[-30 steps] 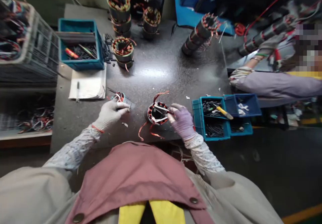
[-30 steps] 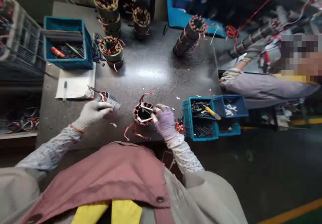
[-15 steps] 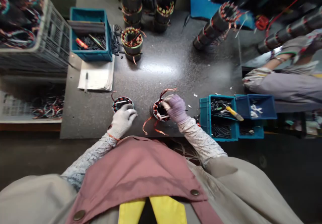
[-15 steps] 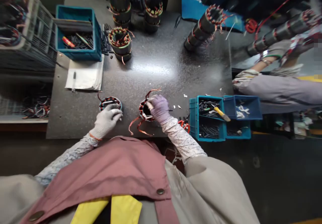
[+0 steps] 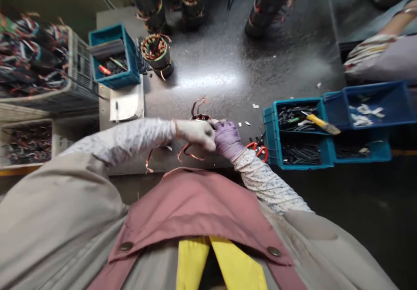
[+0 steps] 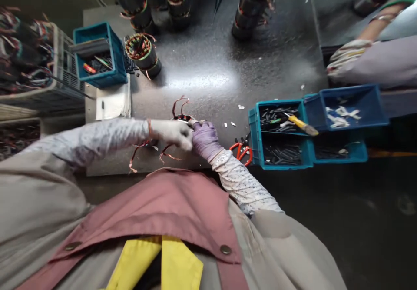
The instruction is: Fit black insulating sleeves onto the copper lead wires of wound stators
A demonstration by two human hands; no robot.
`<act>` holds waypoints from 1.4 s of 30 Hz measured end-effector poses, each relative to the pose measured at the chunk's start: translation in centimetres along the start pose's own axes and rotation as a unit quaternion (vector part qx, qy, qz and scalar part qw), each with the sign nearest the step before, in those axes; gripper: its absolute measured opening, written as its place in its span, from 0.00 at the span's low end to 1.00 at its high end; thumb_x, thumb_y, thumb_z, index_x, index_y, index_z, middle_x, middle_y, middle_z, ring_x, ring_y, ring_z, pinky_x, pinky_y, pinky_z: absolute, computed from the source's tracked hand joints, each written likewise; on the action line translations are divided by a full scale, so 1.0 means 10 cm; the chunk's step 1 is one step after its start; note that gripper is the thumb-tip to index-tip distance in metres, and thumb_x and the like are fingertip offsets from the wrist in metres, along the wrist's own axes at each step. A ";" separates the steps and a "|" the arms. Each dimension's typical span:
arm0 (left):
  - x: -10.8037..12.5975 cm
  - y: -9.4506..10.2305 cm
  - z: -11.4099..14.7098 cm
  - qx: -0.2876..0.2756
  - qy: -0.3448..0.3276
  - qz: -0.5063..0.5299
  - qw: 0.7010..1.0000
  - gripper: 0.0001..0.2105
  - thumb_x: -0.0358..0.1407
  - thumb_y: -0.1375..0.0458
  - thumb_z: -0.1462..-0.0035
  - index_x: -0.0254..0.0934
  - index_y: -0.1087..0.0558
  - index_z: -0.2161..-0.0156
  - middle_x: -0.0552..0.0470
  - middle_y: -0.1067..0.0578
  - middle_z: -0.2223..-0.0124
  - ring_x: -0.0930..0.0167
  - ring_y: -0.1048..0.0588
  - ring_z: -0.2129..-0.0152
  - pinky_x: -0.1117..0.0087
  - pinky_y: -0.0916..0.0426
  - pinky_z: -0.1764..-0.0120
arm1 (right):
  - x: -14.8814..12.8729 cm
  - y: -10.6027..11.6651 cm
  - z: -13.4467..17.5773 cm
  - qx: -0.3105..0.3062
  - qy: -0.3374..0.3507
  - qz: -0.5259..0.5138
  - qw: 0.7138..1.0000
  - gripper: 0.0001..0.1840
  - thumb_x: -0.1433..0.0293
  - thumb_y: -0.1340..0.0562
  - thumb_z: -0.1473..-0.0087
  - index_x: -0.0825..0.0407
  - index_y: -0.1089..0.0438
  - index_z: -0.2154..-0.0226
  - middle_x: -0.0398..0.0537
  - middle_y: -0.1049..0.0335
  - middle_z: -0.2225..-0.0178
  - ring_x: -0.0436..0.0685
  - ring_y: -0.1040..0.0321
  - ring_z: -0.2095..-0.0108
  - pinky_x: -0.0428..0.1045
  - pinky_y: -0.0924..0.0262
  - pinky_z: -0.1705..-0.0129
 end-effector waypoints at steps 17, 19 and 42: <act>0.13 -0.06 0.32 -0.068 0.198 -0.307 0.929 0.21 0.44 0.40 0.43 0.40 0.26 0.46 0.46 0.20 0.52 0.63 0.22 0.58 0.70 0.31 0.58 | -0.09 0.12 0.01 -0.038 0.064 -0.050 0.996 0.22 0.64 0.38 0.39 0.58 0.26 0.46 0.62 0.38 0.35 0.73 0.39 0.43 0.63 0.46 0.45; 0.17 -0.06 0.28 -0.109 0.211 -0.341 0.909 0.20 0.42 0.37 0.45 0.41 0.24 0.48 0.44 0.20 0.53 0.61 0.22 0.57 0.68 0.30 0.58 | -0.09 0.16 0.02 -0.055 0.064 -0.046 0.995 0.23 0.64 0.38 0.39 0.58 0.27 0.46 0.61 0.39 0.34 0.73 0.39 0.43 0.63 0.46 0.45; -0.19 -0.58 0.09 0.089 0.143 -0.166 0.972 0.19 0.40 0.46 0.37 0.33 0.26 0.45 0.38 0.23 0.51 0.60 0.23 0.55 0.63 0.29 0.54 | -0.05 -0.15 -1.04 0.091 -0.119 -0.525 0.837 0.23 0.51 0.43 0.39 0.50 0.22 0.66 0.48 0.22 0.66 0.59 0.26 0.61 0.56 0.33 0.51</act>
Point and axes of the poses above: each hand's wrist, its own z-axis away from the middle knuckle, its own y-axis out of the back of the hand, x = y × z, the point moved 3 cm from there along -z, towards the middle knuckle
